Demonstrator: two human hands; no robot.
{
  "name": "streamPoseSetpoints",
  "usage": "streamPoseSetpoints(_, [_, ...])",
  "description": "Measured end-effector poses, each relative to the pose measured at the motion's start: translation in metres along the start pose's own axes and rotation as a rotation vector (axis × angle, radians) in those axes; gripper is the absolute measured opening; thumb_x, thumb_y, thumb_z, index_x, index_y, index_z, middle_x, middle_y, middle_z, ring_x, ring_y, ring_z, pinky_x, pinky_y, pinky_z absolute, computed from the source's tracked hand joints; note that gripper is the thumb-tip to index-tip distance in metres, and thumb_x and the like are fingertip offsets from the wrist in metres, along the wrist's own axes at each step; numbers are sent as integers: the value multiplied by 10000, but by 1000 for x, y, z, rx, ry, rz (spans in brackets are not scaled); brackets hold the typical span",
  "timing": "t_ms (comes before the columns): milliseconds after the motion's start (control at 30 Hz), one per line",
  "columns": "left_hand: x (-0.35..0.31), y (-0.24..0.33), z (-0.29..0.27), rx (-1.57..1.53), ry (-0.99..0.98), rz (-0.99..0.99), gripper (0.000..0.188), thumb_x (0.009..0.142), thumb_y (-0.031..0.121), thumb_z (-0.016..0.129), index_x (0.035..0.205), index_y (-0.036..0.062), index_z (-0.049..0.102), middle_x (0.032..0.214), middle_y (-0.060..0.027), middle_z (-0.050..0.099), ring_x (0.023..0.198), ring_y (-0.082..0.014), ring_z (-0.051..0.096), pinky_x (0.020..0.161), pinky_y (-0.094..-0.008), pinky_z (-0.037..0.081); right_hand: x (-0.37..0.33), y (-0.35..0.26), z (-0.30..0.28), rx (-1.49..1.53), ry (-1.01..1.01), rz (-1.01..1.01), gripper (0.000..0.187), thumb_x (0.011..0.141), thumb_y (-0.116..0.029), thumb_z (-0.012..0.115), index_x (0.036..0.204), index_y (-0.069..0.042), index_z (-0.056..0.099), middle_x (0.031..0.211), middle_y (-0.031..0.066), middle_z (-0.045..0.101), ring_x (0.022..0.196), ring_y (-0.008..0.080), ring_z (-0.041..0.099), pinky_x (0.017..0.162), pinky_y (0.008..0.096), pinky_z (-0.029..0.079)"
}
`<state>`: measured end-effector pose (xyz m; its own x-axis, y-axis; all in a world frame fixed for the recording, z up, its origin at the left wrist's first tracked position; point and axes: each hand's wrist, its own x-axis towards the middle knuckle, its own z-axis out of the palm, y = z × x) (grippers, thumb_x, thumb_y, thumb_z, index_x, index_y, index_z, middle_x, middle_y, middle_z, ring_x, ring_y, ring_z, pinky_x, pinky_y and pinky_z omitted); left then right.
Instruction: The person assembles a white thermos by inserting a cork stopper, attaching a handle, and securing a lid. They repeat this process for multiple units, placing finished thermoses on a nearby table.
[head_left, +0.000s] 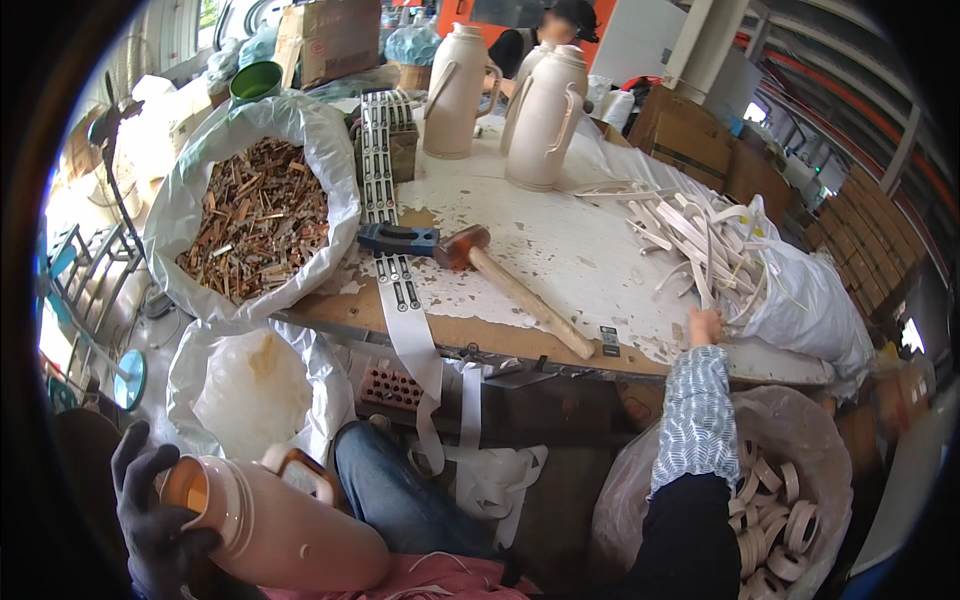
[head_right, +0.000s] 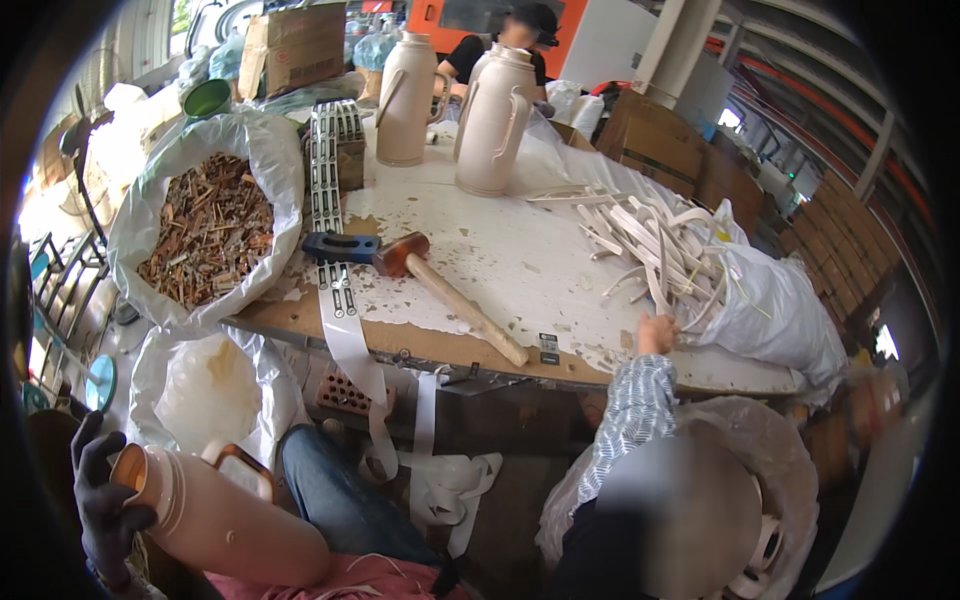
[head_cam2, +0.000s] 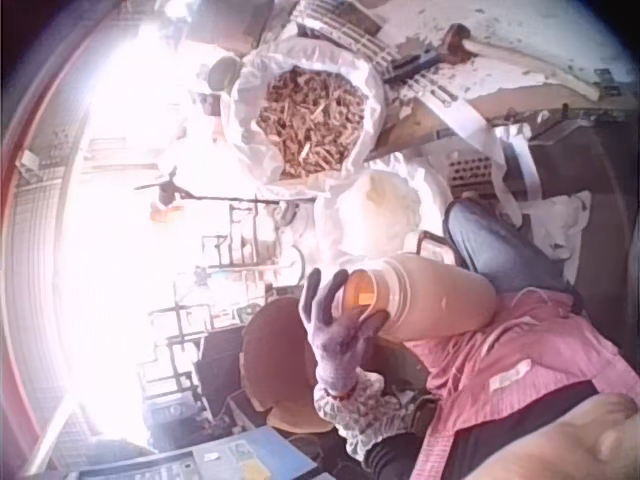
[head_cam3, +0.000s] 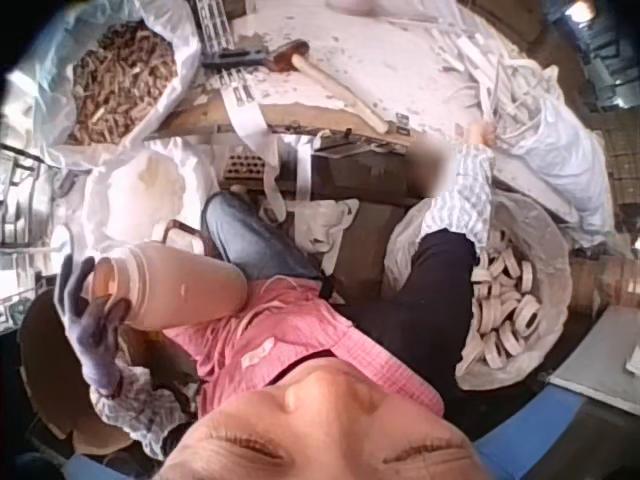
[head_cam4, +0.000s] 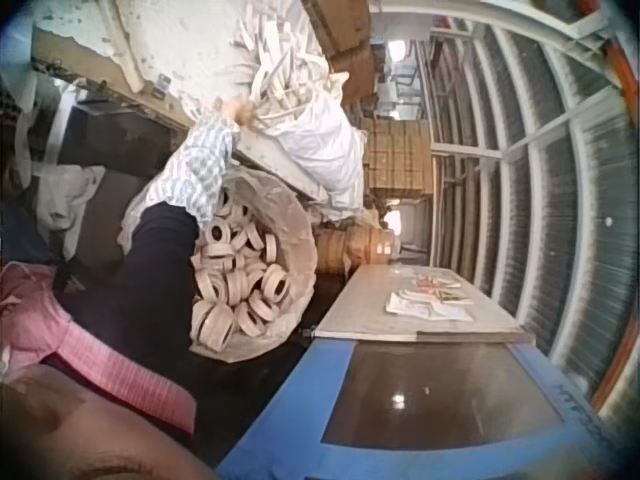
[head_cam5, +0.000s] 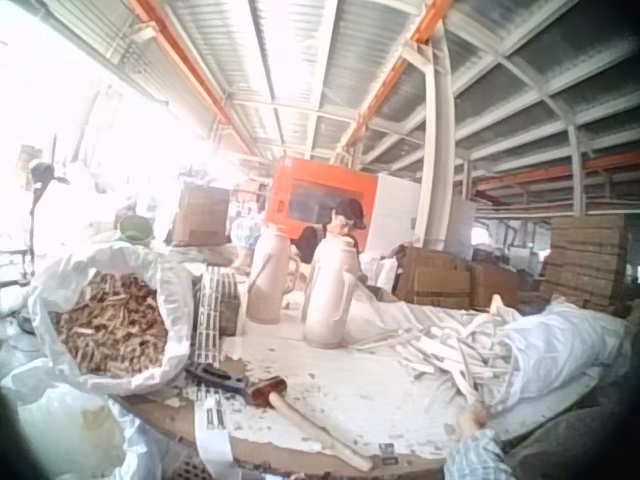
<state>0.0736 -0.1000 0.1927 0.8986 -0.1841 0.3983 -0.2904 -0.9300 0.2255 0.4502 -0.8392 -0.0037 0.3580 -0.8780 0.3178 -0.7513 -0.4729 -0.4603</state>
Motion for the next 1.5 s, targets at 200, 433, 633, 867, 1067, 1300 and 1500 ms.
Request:
streamPoseSetpoints(200, [43, 51, 21, -161, 59, 395, 251, 769, 24, 691, 1018, 27, 665, 1007, -172, 682, 884, -371, 649, 763, -407, 534, 98, 60, -27, 323, -474, -84, 196, 776, -185, 661, 837, 0, 650, 697, 151, 660, 594, 223, 662, 530, 330, 529])
streamPoseSetpoints(433, [13, 73, 58, -90, 37, 344, 155, 722, 159, 713, 729, 143, 560, 1055, -65, 664, 896, -292, 642, 700, -402, 525, -293, -52, -139, 1690, -1300, -6, 185, 927, -93, 469, 1085, -24, 537, 529, -31, 369, 384, 67, 296, 375, 233, 258])
streamPoseSetpoints(633, [-23, 75, 48, -138, 37, 292, 173, 697, 158, 754, 737, 157, 586, 1056, -62, 669, 948, -270, 643, 691, -371, 551, -535, -50, -211, 1583, -1919, 85, 170, 967, -127, 462, 1102, -25, 480, 506, -21, 364, 383, 78, 318, 407, 256, 293])
streamPoseSetpoints(867, [-48, 59, 48, -268, 132, 338, 223, 698, 289, 791, 757, 156, 622, 1076, -93, 653, 949, -286, 641, 681, -362, 559, -567, -33, -240, 1398, -1989, -121, 154, 942, -127, 435, 1086, -71, 434, 707, 68, 514, 486, 92, 398, 501, 247, 373])
streamPoseSetpoints(1067, [-64, 15, 89, -1136, 413, -443, 448, 849, 359, 686, 1170, 64, 580, 1206, -124, 563, 1057, -245, 578, 864, -375, 504, -574, -33, -259, 1264, -2086, -178, 202, 921, -109, 432, 1116, -58, 415, 1028, 223, 632, 989, 234, 603, 904, 362, 456])
streamPoseSetpoints(1300, [-103, 9, 101, -1763, 213, -1038, 349, 894, 202, 670, 1153, -18, 592, 1069, -88, 626, 941, -127, 611, 843, -258, 498, -556, -31, -241, 1151, -2288, -120, 280, 881, -75, 444, 1153, -11, 443, 1107, 269, 635, 1056, 317, 626, 976, 432, 487])
streamPoseSetpoints(1500, [-113, 34, 105, -1778, 378, -1026, 298, 901, 188, 648, 1144, 26, 588, 1054, -54, 619, 930, -102, 593, 832, -249, 485, -553, -29, -243, 1050, -2296, -188, 287, 881, -117, 489, 1147, -10, 475, 1055, 219, 651, 990, 285, 640, 915, 385, 508])
